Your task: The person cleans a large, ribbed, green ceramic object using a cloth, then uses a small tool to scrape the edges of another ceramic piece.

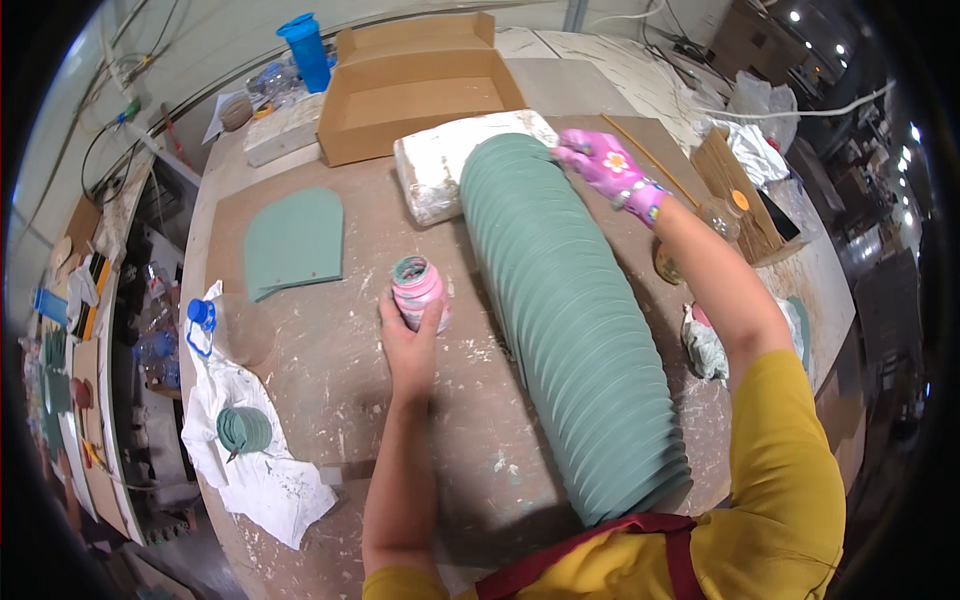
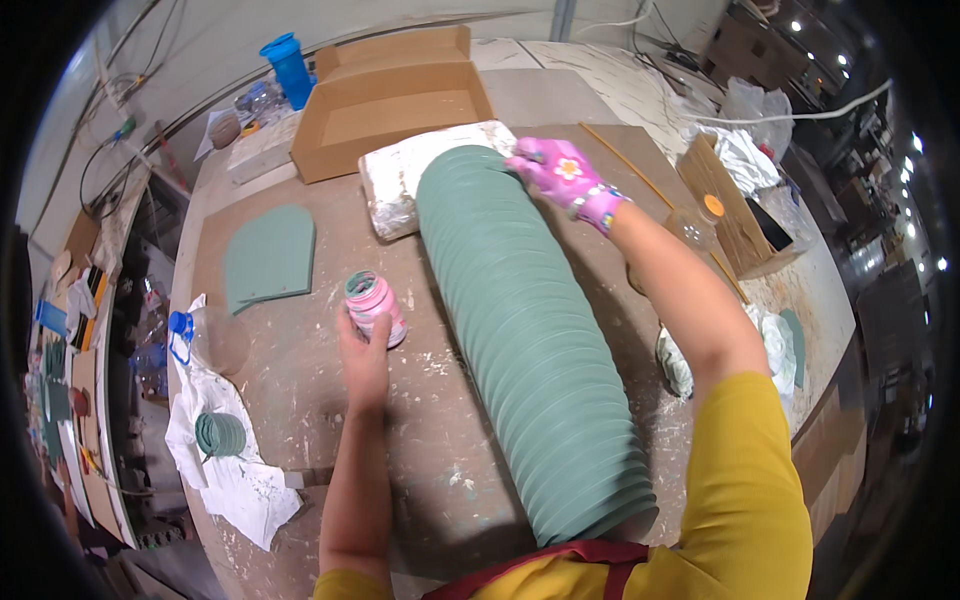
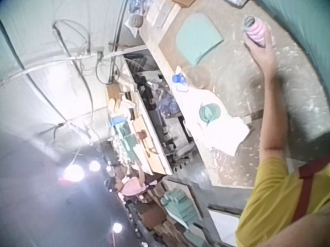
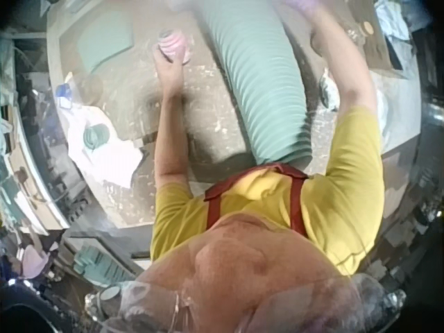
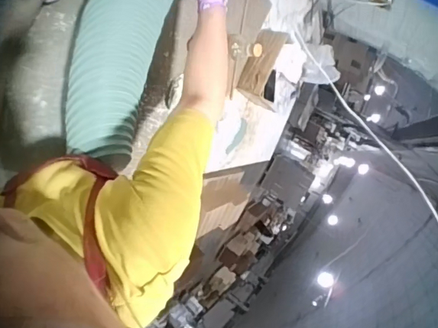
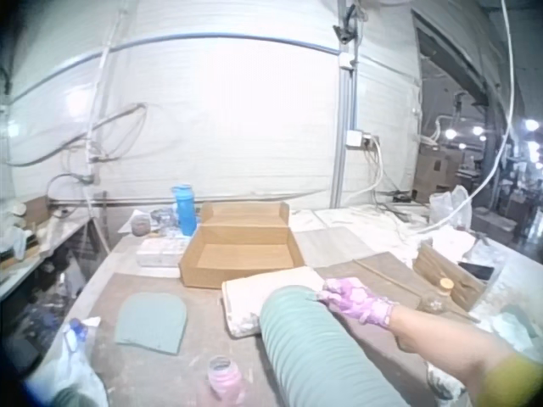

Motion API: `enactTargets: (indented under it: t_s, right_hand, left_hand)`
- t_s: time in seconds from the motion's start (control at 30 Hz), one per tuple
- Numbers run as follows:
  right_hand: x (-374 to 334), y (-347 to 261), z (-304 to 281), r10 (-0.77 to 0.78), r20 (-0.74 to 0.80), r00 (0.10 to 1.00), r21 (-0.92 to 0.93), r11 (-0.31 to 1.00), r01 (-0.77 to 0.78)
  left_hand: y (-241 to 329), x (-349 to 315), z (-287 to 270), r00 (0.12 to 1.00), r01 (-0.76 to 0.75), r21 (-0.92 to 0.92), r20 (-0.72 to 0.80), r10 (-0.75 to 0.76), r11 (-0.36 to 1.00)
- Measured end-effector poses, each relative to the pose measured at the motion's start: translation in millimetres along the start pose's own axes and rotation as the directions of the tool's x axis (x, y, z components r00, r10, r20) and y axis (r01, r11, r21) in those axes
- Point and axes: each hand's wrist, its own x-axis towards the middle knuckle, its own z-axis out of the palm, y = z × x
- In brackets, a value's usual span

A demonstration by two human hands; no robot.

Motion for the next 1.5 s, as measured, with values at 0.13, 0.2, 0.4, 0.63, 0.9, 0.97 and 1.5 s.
enactTargets:
  t_s: [0.13, 0.2, 0.4, 0.63, 0.9, 0.97, 1.5]
  right_hand:
    - [3, -15, -19, 0.043, -0.014, 0.999, -0.064, 0.997, -0.044]
    - [15, -29, -14, 0.028, -0.046, 0.999, -0.010, 1.000, -0.028]
    - [28, -28, -4, 0.036, 0.128, 0.991, 0.025, 0.999, -0.040]
    - [30, -32, -12, -0.089, 0.061, 0.994, -0.099, 0.991, 0.094]
    - [16, -13, -29, -0.007, 0.087, 0.996, -0.227, 0.974, 0.027]
    - [9, -25, -27, -0.021, 0.056, 0.998, -0.179, 0.983, 0.030]
    - [10, -35, -2, -0.113, 0.117, 0.987, -0.017, 0.993, 0.116]
  left_hand:
    - [-10, 2, 2, 1.000, 0.003, 0.092, -0.009, -0.002, 0.996]
    - [-7, 1, 0, 1.000, -0.003, 0.090, -0.015, 0.004, 0.996]
    - [0, 0, -4, 1.000, 0.008, 0.017, 0.002, -0.008, 1.000]
    - [-10, 1, 0, 1.000, 0.006, 0.068, -0.024, -0.004, 0.998]
    - [0, -1, 2, 1.000, 0.013, -0.016, 0.000, -0.013, 1.000]
    - [0, 0, 2, 1.000, 0.021, 0.028, 0.002, -0.021, 0.999]
    - [-11, 1, -7, 1.000, 0.008, 0.047, -0.004, -0.008, 0.999]
